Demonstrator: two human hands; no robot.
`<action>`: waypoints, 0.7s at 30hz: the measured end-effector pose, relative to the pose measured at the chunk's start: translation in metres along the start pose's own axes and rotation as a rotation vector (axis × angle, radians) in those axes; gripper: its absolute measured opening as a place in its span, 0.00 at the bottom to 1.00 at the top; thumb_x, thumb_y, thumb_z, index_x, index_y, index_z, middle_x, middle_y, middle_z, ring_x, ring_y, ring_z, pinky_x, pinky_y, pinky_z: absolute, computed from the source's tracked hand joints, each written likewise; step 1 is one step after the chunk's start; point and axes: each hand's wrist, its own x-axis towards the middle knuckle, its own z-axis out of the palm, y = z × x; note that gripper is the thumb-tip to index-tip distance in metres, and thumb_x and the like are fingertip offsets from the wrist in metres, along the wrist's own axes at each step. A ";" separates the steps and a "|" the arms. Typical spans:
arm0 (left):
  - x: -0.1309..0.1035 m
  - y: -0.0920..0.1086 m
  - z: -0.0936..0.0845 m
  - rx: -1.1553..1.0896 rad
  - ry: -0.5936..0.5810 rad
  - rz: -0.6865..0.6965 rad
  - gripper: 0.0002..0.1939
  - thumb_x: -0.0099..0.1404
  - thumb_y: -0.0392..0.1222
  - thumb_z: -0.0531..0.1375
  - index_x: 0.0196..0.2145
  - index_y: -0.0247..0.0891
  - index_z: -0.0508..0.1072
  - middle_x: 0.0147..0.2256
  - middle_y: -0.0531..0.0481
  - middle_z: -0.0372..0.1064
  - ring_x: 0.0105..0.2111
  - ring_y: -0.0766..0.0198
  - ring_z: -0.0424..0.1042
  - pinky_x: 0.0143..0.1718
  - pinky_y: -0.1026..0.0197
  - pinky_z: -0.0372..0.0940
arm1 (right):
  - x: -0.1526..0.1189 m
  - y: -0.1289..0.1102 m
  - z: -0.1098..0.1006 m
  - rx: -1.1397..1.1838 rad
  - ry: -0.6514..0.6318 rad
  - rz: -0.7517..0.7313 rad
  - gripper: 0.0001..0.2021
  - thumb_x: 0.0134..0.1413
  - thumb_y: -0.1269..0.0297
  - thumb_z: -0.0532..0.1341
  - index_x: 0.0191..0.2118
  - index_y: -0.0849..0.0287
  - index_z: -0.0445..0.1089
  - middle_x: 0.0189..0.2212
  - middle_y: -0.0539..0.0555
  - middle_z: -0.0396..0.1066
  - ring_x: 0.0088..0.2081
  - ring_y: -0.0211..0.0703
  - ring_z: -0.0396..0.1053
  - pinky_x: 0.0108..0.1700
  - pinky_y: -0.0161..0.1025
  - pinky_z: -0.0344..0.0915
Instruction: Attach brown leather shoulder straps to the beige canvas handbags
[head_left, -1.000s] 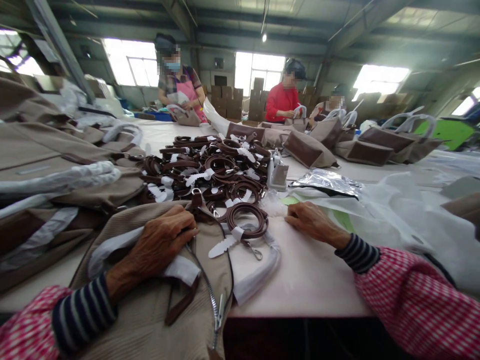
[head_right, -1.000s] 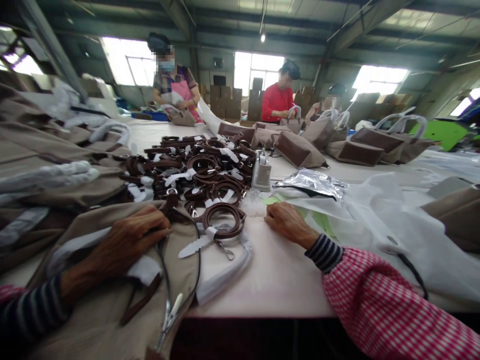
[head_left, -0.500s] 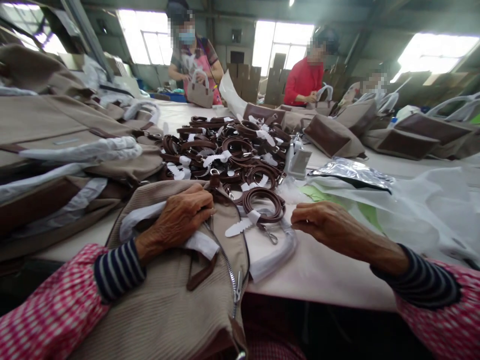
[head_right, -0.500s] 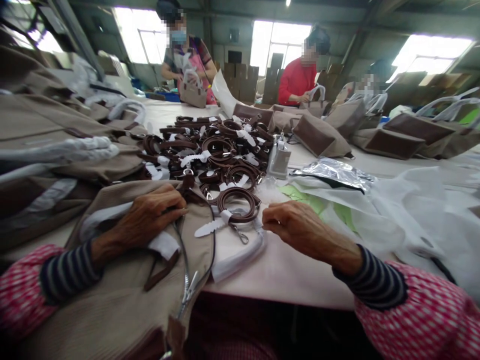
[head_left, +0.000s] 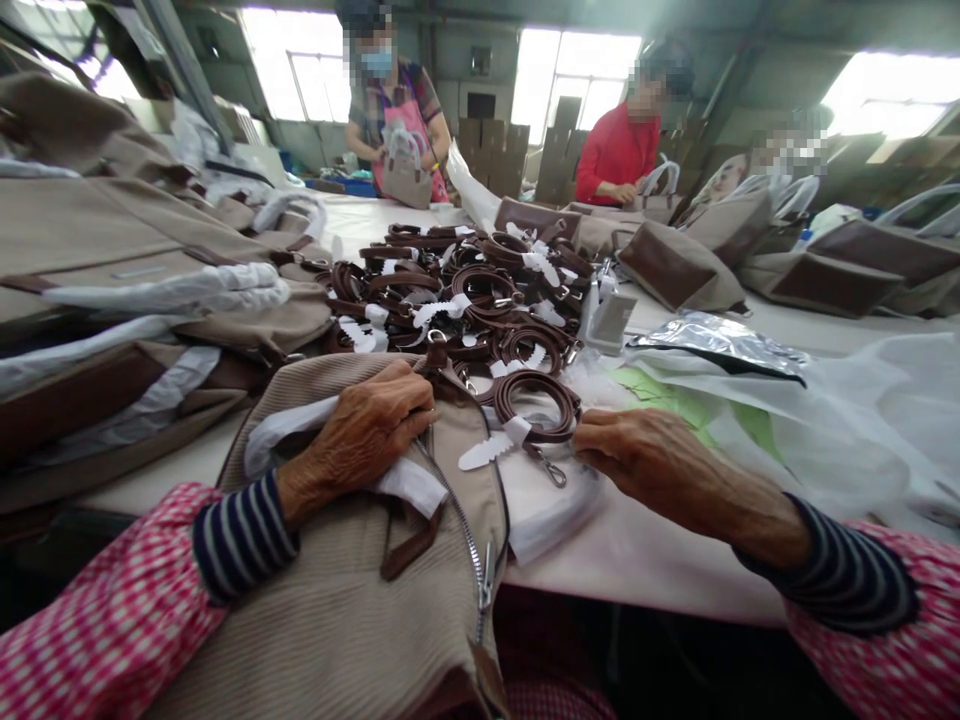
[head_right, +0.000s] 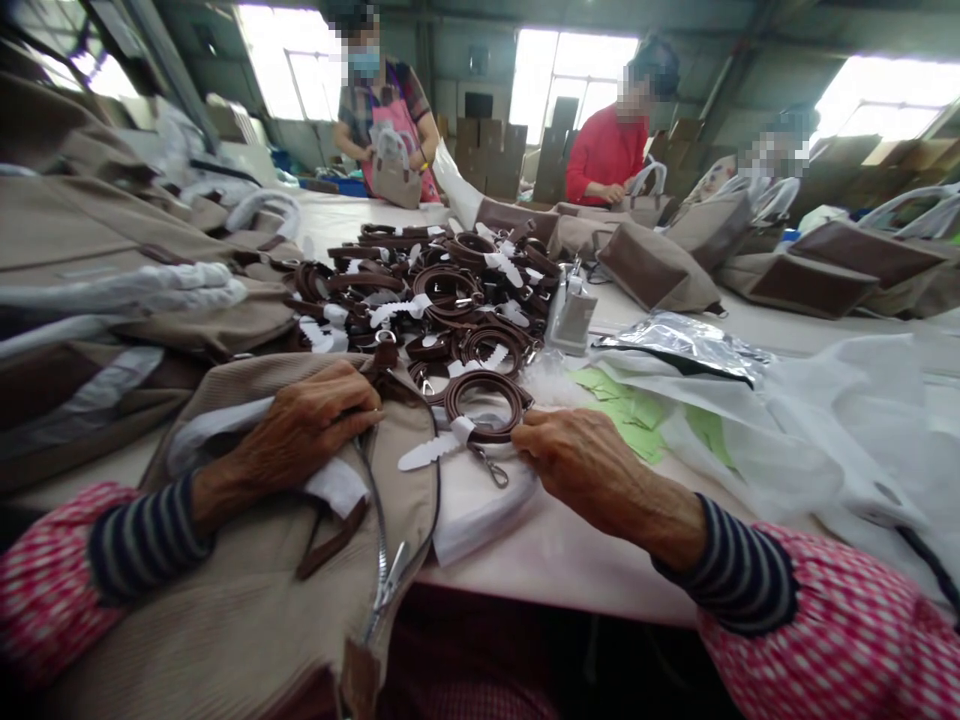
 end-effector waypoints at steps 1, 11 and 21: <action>0.000 0.000 0.000 -0.008 0.002 0.005 0.11 0.73 0.42 0.53 0.32 0.43 0.68 0.35 0.48 0.68 0.40 0.54 0.67 0.43 0.51 0.63 | 0.000 -0.001 -0.001 -0.003 -0.002 -0.001 0.12 0.55 0.81 0.55 0.33 0.58 0.72 0.34 0.54 0.75 0.34 0.42 0.70 0.35 0.38 0.52; 0.000 0.002 -0.002 -0.036 0.016 0.024 0.13 0.74 0.42 0.52 0.30 0.42 0.66 0.33 0.48 0.66 0.39 0.55 0.65 0.42 0.53 0.61 | -0.007 0.014 -0.002 0.056 0.031 0.026 0.11 0.52 0.81 0.56 0.28 0.58 0.69 0.29 0.51 0.73 0.30 0.39 0.67 0.34 0.38 0.51; -0.001 -0.004 0.000 -0.003 0.032 0.063 0.13 0.75 0.41 0.52 0.30 0.39 0.65 0.31 0.49 0.65 0.38 0.56 0.65 0.40 0.55 0.59 | 0.009 -0.006 0.004 0.110 0.015 -0.043 0.12 0.63 0.76 0.56 0.30 0.59 0.70 0.31 0.53 0.73 0.32 0.39 0.67 0.36 0.38 0.53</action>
